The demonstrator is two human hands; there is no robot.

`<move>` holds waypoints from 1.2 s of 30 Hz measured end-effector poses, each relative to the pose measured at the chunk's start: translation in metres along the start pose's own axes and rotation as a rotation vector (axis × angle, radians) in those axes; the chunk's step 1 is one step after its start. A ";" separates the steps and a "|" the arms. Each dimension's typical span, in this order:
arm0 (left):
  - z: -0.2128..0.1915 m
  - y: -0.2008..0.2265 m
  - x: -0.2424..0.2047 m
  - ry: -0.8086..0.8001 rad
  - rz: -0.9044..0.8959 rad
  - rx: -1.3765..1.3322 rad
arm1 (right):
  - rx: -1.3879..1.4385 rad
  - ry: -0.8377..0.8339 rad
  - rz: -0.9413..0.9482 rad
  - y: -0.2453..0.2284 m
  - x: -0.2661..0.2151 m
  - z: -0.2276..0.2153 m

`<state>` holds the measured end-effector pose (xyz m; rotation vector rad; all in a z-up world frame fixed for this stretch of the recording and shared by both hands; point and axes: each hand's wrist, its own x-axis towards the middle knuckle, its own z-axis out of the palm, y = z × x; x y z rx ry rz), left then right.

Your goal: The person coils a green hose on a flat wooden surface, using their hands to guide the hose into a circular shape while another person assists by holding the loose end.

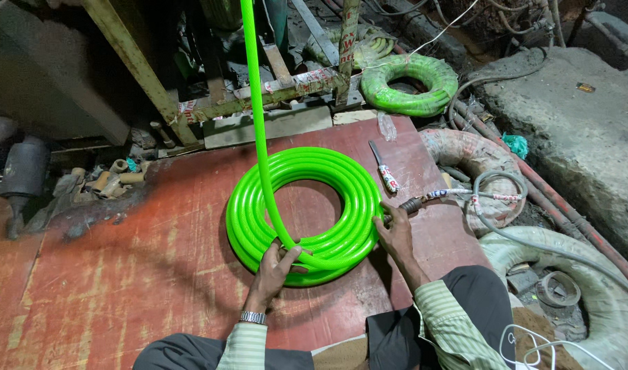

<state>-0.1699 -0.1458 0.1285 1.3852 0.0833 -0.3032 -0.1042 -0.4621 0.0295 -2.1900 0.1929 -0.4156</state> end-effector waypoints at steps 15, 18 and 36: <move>-0.019 0.004 -0.001 0.001 -0.174 0.125 | 0.041 -0.018 -0.043 0.012 -0.014 0.005; -0.038 -0.017 0.016 0.176 0.002 0.343 | 0.030 -0.012 -0.043 0.011 -0.022 0.007; -0.131 0.036 0.026 0.028 0.158 0.015 | -0.016 -0.017 0.065 -0.002 -0.055 0.012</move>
